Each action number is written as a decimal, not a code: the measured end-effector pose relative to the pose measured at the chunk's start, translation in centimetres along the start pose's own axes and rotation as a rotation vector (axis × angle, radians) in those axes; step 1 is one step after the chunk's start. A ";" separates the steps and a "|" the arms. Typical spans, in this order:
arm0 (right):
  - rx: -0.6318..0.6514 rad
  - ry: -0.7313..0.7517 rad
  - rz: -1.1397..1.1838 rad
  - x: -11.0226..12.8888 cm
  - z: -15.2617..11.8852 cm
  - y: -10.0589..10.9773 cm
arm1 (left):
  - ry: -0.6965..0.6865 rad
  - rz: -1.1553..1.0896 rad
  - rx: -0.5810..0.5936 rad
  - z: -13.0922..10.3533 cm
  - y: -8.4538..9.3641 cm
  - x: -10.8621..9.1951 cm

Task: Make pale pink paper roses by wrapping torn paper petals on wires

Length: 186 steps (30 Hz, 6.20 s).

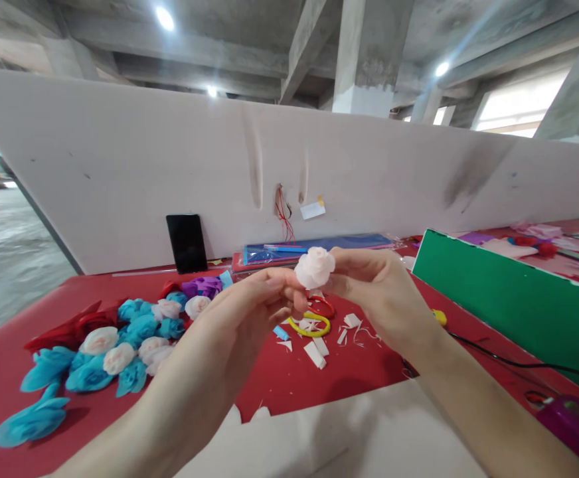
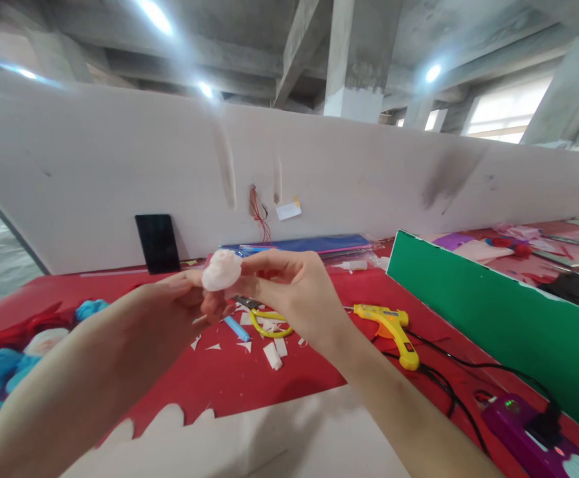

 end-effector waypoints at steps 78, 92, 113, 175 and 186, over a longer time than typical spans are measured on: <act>0.066 -0.149 0.518 -2.0 -1.2 -3.0 | -0.065 0.247 0.067 -1.1 -0.5 -0.1; -0.019 -0.201 0.549 -2.5 -1.9 -3.4 | -0.431 0.382 -0.050 -2.4 -0.5 -2.6; 0.142 -0.043 0.471 -0.9 -1.7 -3.4 | -0.225 0.309 0.186 -1.9 -1.5 -2.2; -0.117 -0.223 0.709 -2.8 -2.0 -4.1 | -1.205 1.052 -0.400 -4.7 -0.7 -4.7; -0.273 -0.277 0.728 -3.9 -1.7 -2.9 | -1.247 1.118 -0.435 -3.7 -0.5 -4.3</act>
Point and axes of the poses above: each hand's wrist, its own z-axis towards the middle knuckle, its own y-axis out of the back of the hand, x = y × z, the point moved 7 cm from there along z, towards the middle knuckle, and after that the axes turned 5 degrees about y, right-handed, at the moved point
